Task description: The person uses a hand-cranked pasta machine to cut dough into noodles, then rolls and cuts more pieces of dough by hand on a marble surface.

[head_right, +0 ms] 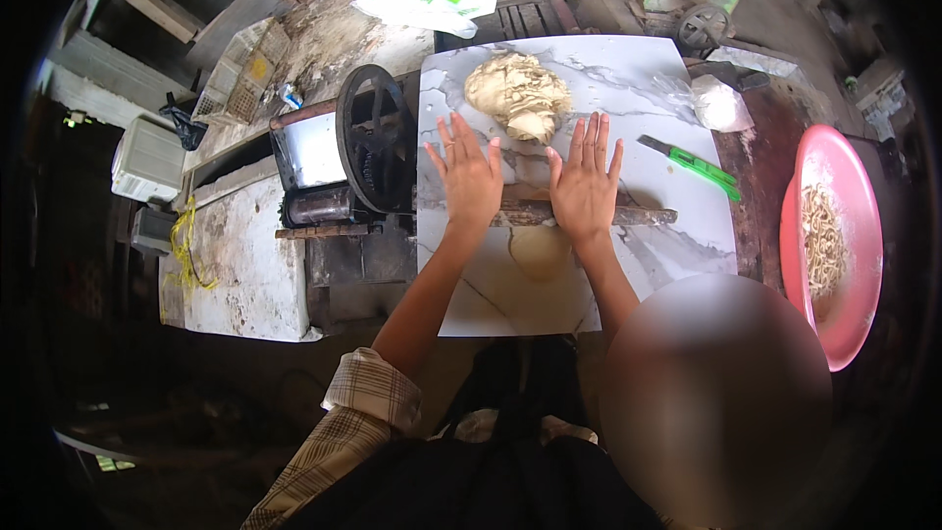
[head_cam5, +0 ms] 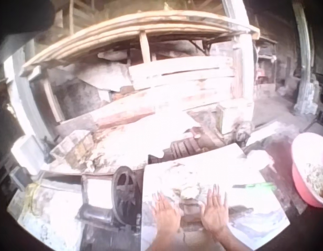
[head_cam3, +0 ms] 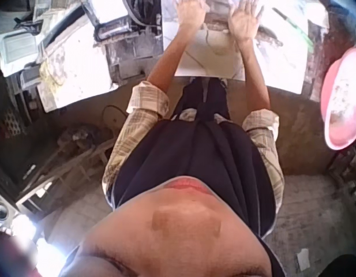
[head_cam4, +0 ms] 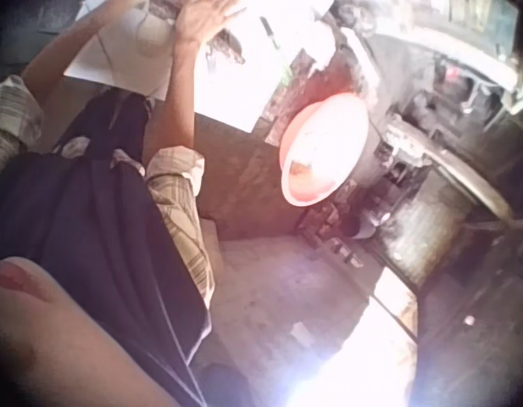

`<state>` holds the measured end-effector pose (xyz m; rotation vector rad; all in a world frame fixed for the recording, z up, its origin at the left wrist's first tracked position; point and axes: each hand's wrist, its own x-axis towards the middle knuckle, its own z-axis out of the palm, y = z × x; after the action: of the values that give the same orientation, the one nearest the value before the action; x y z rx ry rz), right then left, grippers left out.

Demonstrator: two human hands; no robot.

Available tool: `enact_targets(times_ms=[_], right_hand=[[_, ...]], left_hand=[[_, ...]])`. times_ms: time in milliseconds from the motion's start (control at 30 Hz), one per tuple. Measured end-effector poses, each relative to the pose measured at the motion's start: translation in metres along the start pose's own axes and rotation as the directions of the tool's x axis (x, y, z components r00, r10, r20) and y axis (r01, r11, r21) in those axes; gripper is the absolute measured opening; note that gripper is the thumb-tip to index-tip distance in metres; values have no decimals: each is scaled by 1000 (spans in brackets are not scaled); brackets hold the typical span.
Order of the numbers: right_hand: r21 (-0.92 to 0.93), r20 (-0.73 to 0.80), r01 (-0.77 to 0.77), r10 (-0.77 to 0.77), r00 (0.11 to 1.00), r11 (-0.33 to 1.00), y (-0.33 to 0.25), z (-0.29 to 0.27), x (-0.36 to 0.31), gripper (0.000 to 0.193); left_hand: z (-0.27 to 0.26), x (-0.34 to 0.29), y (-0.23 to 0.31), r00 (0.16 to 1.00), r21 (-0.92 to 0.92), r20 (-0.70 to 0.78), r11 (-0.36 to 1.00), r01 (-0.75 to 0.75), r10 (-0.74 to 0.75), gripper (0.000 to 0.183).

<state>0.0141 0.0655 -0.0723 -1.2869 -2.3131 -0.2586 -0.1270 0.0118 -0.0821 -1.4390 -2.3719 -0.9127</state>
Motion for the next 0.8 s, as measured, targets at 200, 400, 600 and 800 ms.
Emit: enact_targets(times_ms=[200, 400, 600, 800], right_hand=[[106, 81, 78, -86, 993, 991, 2, -19, -58, 49], [195, 95, 34, -53, 994, 980, -3, -55, -127, 42], [162, 40, 45, -52, 998, 986, 3, -34, -93, 42], [-80, -125, -101, 91, 988, 992, 12, -12, -12, 48]], left_hand=[[-18, -63, -1, 984, -3, 167, 998, -57, 56, 65], [-66, -134, 6, 951, -62, 247, 982, -178, 188, 57], [-35, -85, 2, 951, -54, 161, 965, -258, 264, 52], [6, -13, 15, 997, 109, -20, 992, -67, 70, 60]])
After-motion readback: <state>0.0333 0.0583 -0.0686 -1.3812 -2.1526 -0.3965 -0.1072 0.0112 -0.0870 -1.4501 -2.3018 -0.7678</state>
